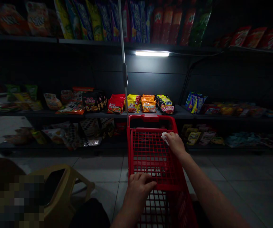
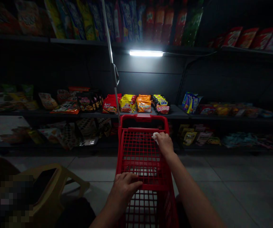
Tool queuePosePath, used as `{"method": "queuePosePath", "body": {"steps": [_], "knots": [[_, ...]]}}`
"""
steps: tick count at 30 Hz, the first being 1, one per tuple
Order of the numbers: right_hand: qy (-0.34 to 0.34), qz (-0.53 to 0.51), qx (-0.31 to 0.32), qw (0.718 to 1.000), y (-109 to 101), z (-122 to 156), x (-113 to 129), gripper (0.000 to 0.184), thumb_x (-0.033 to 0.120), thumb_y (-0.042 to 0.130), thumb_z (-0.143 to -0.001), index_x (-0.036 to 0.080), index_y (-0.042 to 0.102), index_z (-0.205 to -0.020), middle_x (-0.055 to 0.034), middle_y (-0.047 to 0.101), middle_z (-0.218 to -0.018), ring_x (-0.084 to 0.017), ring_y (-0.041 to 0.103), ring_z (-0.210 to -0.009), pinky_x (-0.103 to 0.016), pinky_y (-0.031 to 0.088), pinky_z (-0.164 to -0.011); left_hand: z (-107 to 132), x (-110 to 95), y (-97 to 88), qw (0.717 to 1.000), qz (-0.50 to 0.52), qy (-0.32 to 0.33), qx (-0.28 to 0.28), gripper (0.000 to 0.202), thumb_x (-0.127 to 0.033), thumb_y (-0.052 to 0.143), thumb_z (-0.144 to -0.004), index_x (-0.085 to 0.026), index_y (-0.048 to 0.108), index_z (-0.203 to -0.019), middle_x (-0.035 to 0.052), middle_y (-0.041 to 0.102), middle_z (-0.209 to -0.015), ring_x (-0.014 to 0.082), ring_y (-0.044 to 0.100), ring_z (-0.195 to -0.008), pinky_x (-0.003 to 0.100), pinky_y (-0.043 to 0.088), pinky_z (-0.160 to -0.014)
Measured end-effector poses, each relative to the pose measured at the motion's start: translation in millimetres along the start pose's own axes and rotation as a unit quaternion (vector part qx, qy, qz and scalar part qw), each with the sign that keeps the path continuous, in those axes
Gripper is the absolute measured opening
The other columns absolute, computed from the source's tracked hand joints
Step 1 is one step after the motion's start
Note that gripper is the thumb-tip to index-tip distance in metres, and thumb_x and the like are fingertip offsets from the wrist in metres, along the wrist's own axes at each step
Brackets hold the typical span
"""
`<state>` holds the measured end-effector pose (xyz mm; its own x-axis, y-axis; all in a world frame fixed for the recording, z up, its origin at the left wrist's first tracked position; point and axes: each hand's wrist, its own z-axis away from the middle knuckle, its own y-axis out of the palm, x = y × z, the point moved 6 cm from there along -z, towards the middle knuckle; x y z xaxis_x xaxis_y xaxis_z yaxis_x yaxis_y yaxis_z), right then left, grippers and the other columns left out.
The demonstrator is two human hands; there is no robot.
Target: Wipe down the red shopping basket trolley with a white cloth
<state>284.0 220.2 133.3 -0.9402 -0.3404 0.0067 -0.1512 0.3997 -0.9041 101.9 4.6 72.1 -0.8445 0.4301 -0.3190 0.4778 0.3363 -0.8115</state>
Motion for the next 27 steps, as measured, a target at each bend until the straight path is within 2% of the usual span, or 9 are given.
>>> {"method": "queuePosePath", "body": {"steps": [2,4,8,10,13,18,21,24,27], "knots": [[0.029,-0.008,-0.003,1.0,-0.4,-4.6,8.8,0.032,0.04,0.044,-0.102,0.021,0.068,-0.111,-0.011,0.068,-0.101,-0.02,0.059,-0.088,-0.031,0.042,-0.08,-0.6,0.6,1.8,1.0,-0.004,0.001,0.003,0.021,-0.032,0.074,-0.085,-0.042,0.073,-0.103,-0.0034,0.072,-0.106,0.017,0.059,-0.097,0.035,0.035,-0.085],[0.012,-0.034,-0.011,0.999,0.7,-8.4,42.2,0.033,0.04,0.043,-0.103,0.019,0.068,-0.106,-0.0106,0.068,-0.099,-0.02,0.059,-0.09,-0.031,0.042,-0.082,-0.9,1.0,3.1,1.0,-0.016,0.004,0.005,0.022,-0.032,0.074,-0.085,-0.043,0.073,-0.104,-0.0042,0.071,-0.106,0.0165,0.059,-0.097,0.034,0.035,-0.085],[-0.22,-0.106,0.002,0.97,7.3,-7.1,142.2,0.02,0.032,0.05,-0.101,0.022,0.068,-0.105,-0.006,0.067,-0.112,-0.019,0.057,-0.104,-0.032,0.041,-0.094,0.7,1.4,4.8,0.999,-0.038,0.003,0.006,0.023,-0.034,0.076,-0.083,-0.045,0.073,-0.103,-0.0034,0.071,-0.101,0.0173,0.058,-0.094,0.035,0.034,-0.081],[-0.311,-0.114,0.004,0.943,8.0,-4.0,166.1,0.02,0.027,0.052,-0.1,0.025,0.065,-0.114,-0.0045,0.065,-0.122,-0.019,0.054,-0.114,-0.033,0.039,-0.1,2.6,2.2,5.6,0.999,-0.044,-0.008,0.008,0.025,-0.031,0.077,-0.083,-0.047,0.073,-0.102,-0.0038,0.071,-0.099,0.0176,0.057,-0.092,0.034,0.034,-0.079],[-0.306,-0.092,0.0,0.948,4.6,-11.9,143.4,0.033,0.024,0.051,-0.1,0.027,0.056,-0.132,-0.0051,0.062,-0.13,-0.02,0.05,-0.12,-0.034,0.04,-0.098,6.4,2.9,6.2,0.999,-0.046,-0.021,0.004,0.027,-0.027,0.077,-0.082,-0.046,0.073,-0.1,-0.0041,0.071,-0.101,0.0179,0.058,-0.093,0.035,0.035,-0.08],[-0.146,-0.015,0.005,0.989,-8.9,-39.0,35.3,0.031,0.021,0.051,-0.098,0.026,0.062,-0.127,-0.0083,0.065,-0.122,-0.024,0.052,-0.111,-0.035,0.041,-0.092,10.4,2.8,6.4,0.999,-0.039,-0.033,-0.001,0.03,-0.022,0.077,-0.082,-0.045,0.074,-0.101,-0.0026,0.072,-0.106,0.019,0.06,-0.095,0.037,0.036,-0.083],[-0.052,-0.025,0.004,0.998,-14.1,-41.6,-8.8,0.036,0.017,0.05,-0.096,0.027,0.062,-0.129,-0.0079,0.064,-0.128,-0.025,0.052,-0.11,-0.034,0.041,-0.089,10.3,1.9,5.1,0.998,-0.039,-0.039,0.004,0.034,-0.019,0.077,-0.081,-0.045,0.074,-0.102,-0.0024,0.072,-0.106,0.0191,0.06,-0.097,0.036,0.037,-0.083],[-0.032,-0.065,0.045,0.996,-6.9,-18.0,-15.4,0.037,0.014,0.051,-0.093,0.025,0.066,-0.124,-0.0071,0.067,-0.121,-0.022,0.055,-0.1,-0.033,0.042,-0.088,9.5,0.5,3.8,0.999,-0.033,-0.038,0.014,0.032,-0.02,0.075,-0.083,-0.044,0.074,-0.103,-0.0018,0.072,-0.107,0.019,0.06,-0.098,0.036,0.038,-0.084],[-0.036,-0.132,0.048,0.989,-5.4,35.5,-2.5,0.04,0.012,0.054,-0.088,0.024,0.066,-0.124,-0.0072,0.066,-0.121,-0.021,0.056,-0.103,-0.033,0.042,-0.093,9.1,1.0,2.1,0.998,-0.035,-0.036,0.024,0.03,-0.019,0.074,-0.084,-0.043,0.075,-0.104,-0.0007,0.072,-0.109,0.019,0.061,-0.099,0.037,0.039,-0.086]]}}
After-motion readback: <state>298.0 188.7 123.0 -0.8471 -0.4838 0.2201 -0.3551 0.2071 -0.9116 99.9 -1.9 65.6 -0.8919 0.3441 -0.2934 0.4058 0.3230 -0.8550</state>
